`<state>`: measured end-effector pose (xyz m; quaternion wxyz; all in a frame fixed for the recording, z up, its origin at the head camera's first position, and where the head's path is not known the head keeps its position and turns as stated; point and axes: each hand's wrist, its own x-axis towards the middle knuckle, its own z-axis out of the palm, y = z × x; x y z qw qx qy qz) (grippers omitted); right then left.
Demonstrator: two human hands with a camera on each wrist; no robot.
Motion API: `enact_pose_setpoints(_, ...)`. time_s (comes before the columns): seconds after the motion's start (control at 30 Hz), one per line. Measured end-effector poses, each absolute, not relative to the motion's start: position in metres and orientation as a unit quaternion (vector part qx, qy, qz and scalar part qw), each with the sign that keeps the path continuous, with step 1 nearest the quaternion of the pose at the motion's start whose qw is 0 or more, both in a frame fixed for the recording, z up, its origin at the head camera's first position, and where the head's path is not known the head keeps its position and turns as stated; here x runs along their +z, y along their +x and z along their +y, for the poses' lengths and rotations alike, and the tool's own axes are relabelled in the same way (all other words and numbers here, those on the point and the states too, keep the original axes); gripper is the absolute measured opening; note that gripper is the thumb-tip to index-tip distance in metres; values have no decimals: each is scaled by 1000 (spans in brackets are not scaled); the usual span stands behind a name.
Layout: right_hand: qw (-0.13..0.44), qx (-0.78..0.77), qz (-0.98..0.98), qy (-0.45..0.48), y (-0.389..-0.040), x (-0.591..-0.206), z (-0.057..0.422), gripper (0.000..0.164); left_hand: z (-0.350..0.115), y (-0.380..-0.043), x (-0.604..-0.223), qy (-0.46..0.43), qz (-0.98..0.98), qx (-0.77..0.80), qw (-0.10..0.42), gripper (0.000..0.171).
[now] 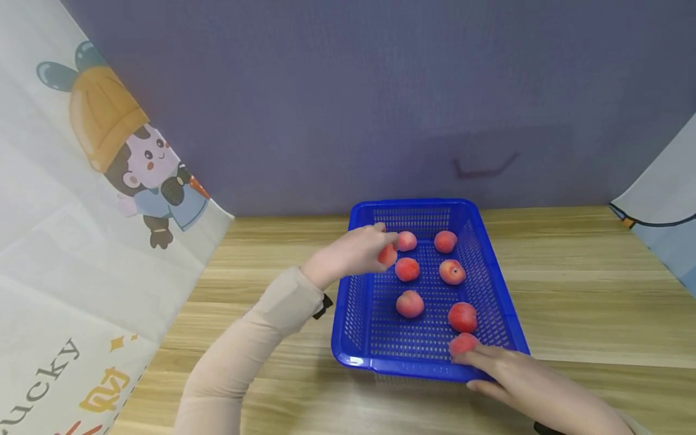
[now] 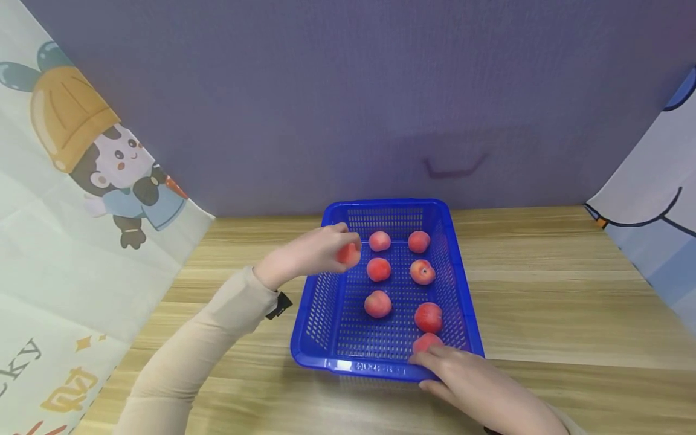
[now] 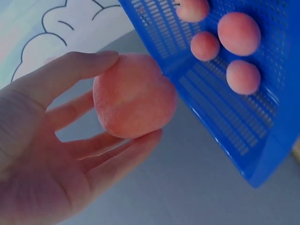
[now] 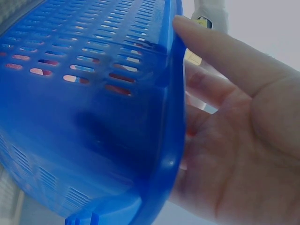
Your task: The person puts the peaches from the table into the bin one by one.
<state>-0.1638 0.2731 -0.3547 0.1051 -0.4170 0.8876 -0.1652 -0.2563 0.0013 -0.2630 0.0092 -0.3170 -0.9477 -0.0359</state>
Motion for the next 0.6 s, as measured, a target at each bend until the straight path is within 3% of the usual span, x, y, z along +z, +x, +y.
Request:
enact_pose_setpoints(0.37,73,-149,894,-416,-163,-356,273,37,29,-250,-271,-365,-930,5,-40,27)
enact_pose_setpoints(0.6,81,-150,895,-413,-163,-357,273,39,43,-246,-275,-381,-920,17,-90,28)
